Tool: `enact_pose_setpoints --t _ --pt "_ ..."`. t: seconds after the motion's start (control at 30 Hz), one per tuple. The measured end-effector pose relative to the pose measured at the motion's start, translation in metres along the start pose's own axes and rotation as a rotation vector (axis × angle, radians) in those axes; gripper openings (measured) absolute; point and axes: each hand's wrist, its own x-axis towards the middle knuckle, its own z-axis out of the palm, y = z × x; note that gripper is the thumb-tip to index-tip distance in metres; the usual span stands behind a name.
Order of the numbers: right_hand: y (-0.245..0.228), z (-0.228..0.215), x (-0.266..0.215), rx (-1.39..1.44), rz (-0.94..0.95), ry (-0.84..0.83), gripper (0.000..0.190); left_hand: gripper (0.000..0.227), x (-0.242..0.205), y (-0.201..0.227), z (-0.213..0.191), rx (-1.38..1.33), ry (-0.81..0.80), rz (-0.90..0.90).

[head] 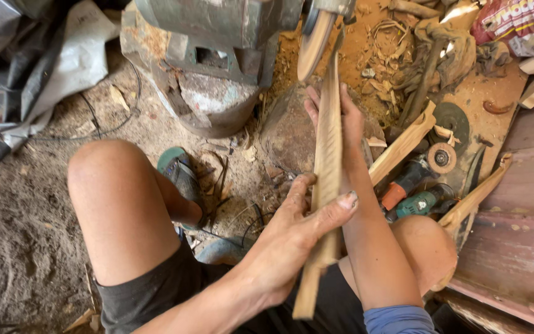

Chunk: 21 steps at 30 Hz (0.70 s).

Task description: The person shapes a long wooden piece using a bench grinder, repeatedly pressing the wood against the spinning wheel to smooth and thin its edges. The person then uses a handheld angle grinder to further smooth the surface of the wood.

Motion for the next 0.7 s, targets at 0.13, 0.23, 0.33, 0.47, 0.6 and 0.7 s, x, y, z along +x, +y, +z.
enact_pose_setpoints --t 0.13,0.23,0.33,0.47,0.6,0.7 --pt "0.009 0.012 0.015 -0.376 -0.008 0.03 0.057 0.102 0.036 0.0 -0.02 0.245 0.173 -0.002" --pt "0.017 0.019 0.044 -0.354 -0.049 -0.023 0.058 0.089 0.053 -0.001 -0.032 0.192 0.239 0.139" --pt "0.03 0.02 0.063 -0.376 -0.063 -0.019 0.054 0.087 0.062 -0.001 -0.039 0.162 0.276 0.14" --pt "0.04 0.023 0.072 -0.344 -0.026 -0.003 0.055 0.086 0.065 -0.002 -0.042 0.156 0.277 0.145" --pt "0.042 0.02 0.061 -0.401 -0.074 -0.054 0.057 0.088 0.057 -0.007 -0.04 0.194 0.291 0.127" --pt "0.041 0.019 0.053 -0.405 -0.076 -0.039 0.059 0.085 0.046 -0.011 -0.038 0.179 0.308 0.094"
